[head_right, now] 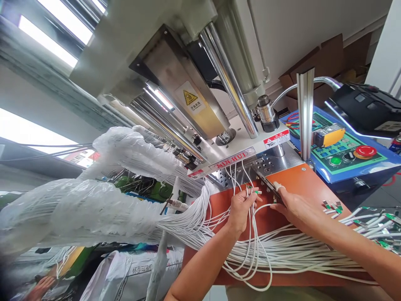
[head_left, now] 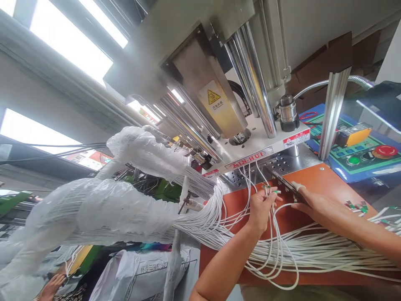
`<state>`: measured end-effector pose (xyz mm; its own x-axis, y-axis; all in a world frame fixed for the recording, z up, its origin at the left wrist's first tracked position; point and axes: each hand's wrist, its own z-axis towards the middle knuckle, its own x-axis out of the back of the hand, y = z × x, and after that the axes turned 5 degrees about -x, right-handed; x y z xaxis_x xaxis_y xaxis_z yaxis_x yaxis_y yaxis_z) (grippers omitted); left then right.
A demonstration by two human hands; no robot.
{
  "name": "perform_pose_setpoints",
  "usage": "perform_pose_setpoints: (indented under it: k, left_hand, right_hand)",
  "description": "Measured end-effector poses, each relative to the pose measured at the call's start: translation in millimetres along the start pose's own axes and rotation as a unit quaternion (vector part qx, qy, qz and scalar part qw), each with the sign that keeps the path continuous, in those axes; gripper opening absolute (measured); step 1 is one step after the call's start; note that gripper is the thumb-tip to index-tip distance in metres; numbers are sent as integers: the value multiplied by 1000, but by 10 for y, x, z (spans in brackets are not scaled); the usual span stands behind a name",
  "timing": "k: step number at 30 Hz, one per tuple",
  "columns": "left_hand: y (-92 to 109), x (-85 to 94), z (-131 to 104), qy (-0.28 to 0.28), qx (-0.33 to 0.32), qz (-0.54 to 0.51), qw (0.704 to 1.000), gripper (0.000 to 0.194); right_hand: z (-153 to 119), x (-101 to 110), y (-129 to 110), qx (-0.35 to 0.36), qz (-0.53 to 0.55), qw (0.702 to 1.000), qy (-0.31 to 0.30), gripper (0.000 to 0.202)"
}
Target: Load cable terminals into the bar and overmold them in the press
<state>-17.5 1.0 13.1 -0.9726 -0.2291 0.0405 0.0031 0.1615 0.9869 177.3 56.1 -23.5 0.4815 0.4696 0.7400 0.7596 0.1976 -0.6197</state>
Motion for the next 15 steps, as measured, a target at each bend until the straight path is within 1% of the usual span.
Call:
perform_pose_setpoints:
  k: [2,3,6,9,11,15]
  left_hand:
    - [23,-2,14,9,5,7,1000,33]
    - [34,-8,17,9,-3,17,1000,29]
    - [46,-33,21,-3,-62,87,994,18]
    - [13,-54,38,-40,-133,183,973,10]
    - [-25,-58,64,-63,-175,227,956,7]
    - [-90,-48,130,-83,-231,275,929,10]
  right_hand:
    - [-7,5,2,-3,2,1000,-2,49]
    - [-12,7,2,-2,7,1000,-5,51]
    - [-24,12,2,13,30,999,-9,52]
    - [-27,-7,9,15,40,999,10,51]
    - [-22,-36,25,20,42,999,18,50]
    - [5,-122,85,44,39,997,44,49]
